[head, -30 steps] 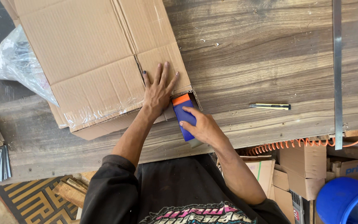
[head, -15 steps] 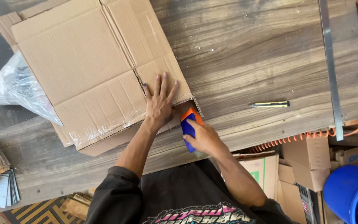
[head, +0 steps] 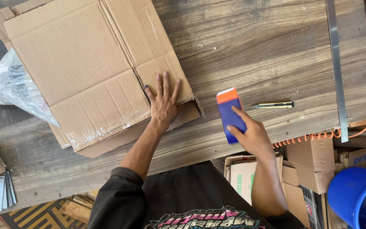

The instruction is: The person packages an oval sign by wrapping it in bubble wrap, folding a cardboard box around it, and securing the box with packing tape using a tape dispenser.

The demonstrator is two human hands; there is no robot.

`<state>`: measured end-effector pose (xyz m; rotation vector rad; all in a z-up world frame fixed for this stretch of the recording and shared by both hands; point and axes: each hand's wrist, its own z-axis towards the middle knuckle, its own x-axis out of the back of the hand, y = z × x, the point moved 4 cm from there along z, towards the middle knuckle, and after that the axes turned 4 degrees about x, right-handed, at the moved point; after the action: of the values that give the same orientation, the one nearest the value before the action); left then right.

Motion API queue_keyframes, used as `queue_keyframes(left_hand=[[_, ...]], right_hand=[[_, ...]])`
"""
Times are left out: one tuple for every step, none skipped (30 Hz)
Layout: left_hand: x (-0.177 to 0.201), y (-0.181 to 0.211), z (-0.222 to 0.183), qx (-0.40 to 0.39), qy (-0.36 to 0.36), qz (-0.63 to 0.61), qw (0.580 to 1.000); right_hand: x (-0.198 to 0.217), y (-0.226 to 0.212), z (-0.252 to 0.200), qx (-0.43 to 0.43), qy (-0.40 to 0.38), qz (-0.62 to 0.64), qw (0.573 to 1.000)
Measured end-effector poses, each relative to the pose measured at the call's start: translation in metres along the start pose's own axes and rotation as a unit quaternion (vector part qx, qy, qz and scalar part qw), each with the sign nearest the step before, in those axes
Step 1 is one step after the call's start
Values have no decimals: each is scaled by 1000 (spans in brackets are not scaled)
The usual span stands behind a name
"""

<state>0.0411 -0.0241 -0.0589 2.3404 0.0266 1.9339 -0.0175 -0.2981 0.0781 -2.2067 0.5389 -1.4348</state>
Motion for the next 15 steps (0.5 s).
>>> queue_keyframes(left_hand=[[9, 2, -3, 2, 0, 1, 1000], [19, 3, -6, 2, 19, -38, 999], [29, 4, -9, 2, 38, -76, 996], [23, 4, -11, 4, 38, -75, 996], [20, 4, -11, 4, 52, -57, 997], [16, 5, -10, 5, 65, -40, 997], [10, 5, -9, 7, 66, -39, 997], [4, 5, -8, 2, 73, -42, 996], [-1, 5, -6, -2, 81, -46, 996], [-1, 5, -4, 1, 82, -45, 996], [-1, 6, -6, -5, 90, -38, 995], [-2, 6, -8, -10, 98, -32, 995], [-7, 4, -7, -7, 97, -32, 995], [-11, 4, -7, -14, 98, -18, 995], [-14, 2, -4, -19, 101, -3, 995]], right_hand=[[-3, -6, 10, 2, -1, 0, 1000], [-4, -12, 19, 8, 34, -36, 999], [-6, -19, 27, 13, 70, -72, 995], [-35, 19, 53, 15, 68, -72, 995], [-60, 58, 74, 18, 80, -120, 989], [-84, 97, 91, 20, 91, -168, 981], [-94, 102, 96, 23, 91, -168, 981], [-103, 104, 101, 57, 116, -213, 968], [-112, 106, 107, 93, 141, -258, 951], [-109, 94, 103, 96, 141, -257, 951], [-108, 85, 97, 66, 120, -265, 955], [-107, 76, 90, 36, 99, -272, 957], [-103, 59, 80, 38, 97, -272, 957], [-99, 42, 70, 45, 100, -263, 958], [-93, 23, 62, 56, 105, -255, 960]])
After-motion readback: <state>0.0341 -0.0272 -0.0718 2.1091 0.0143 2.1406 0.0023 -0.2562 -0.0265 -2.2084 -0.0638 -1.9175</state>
